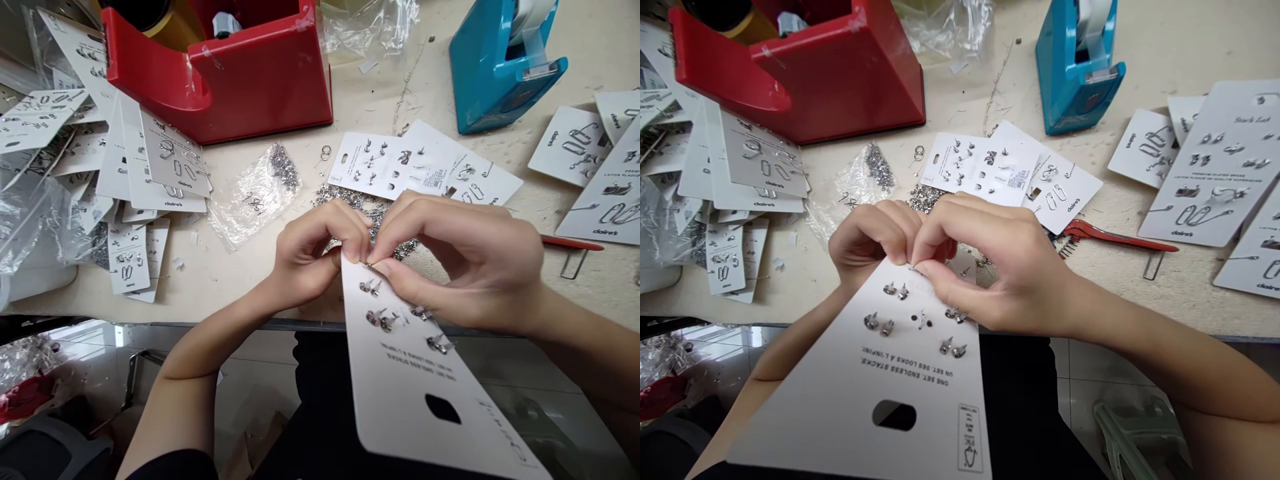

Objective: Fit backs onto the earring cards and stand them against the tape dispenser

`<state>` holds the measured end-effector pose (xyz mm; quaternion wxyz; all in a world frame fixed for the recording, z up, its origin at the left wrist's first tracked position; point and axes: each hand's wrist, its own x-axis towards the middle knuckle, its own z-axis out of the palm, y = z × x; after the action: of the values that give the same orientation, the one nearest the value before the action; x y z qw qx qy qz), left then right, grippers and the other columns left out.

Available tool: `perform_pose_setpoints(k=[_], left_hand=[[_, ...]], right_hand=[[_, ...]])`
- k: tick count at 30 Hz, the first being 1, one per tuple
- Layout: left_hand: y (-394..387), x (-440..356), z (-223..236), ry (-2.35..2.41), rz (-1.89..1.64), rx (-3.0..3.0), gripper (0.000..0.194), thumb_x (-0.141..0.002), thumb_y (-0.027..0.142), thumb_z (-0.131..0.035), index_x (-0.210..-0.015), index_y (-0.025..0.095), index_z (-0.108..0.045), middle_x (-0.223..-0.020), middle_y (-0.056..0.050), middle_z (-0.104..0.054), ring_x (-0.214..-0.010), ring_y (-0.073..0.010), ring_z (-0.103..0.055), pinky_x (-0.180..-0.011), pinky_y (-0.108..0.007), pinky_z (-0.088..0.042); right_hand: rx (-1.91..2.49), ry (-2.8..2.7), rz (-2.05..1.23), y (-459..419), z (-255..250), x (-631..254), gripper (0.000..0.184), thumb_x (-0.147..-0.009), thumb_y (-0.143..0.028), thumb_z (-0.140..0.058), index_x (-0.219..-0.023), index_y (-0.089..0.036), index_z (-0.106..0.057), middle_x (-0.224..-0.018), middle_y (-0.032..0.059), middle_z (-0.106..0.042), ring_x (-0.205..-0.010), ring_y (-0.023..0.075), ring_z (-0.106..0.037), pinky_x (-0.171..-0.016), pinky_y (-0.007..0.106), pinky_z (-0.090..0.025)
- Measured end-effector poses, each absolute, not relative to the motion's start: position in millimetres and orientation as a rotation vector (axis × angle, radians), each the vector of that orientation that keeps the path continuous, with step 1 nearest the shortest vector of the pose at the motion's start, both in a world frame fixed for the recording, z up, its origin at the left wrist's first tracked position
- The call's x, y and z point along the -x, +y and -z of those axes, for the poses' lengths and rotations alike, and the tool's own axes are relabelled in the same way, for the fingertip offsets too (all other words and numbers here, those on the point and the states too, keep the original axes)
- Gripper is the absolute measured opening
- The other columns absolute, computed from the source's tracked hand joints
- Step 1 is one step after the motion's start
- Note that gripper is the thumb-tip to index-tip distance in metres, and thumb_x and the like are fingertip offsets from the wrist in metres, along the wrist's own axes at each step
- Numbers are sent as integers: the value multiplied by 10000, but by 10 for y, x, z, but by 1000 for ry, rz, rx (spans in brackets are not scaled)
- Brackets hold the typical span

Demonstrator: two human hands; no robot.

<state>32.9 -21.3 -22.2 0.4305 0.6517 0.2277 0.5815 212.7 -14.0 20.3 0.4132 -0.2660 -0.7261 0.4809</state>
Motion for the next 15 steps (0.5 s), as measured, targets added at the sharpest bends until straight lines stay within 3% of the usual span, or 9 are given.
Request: perform_pose_setpoints(k=[4, 8, 12, 15], left_hand=[[-179, -284, 175, 580, -1476, -1760, 159, -925, 95, -616, -804, 181, -559, -692, 21, -602, -640, -92, -611, -790, -291, -622], [-117, -194, 125, 568, -1366, -2015, 243, -919, 216, -670, -717, 205, -534, -614, 37, -617, -636, -110, -664, -794, -291, -612], [-142, -122, 13, 601, -1429, -2337, 262, -983, 238, -582, -726, 218, -534, -704, 42, -692, -670, -83, -676, -812, -227, -614], [-283, -100, -158, 825, -1241, -2488, 254, -1040, 244, -485, -799, 220, -559, -794, 51, -726, -775, -70, -695, -882, -233, -607]], right_hand=[[664, -1832, -1274, -106, -235, -2152, 140, -887, -75, -620, -875, -214, -635, -816, 8, -668, -756, 117, -626, -688, 293, -524], [660, -1779, -1530, -64, -249, -2179, 99, -898, -111, -642, -859, -201, -630, -825, 2, -660, -778, 117, -636, -697, 287, -540], [685, -1778, -1602, -38, -258, -2198, 89, -881, -130, -684, -864, -198, -629, -845, -8, -647, -797, 116, -622, -722, 296, -532], [697, -1862, -1529, -24, -260, -2208, 86, -872, -167, -719, -864, -203, -641, -857, -8, -654, -836, 130, -619, -769, 318, -517]])
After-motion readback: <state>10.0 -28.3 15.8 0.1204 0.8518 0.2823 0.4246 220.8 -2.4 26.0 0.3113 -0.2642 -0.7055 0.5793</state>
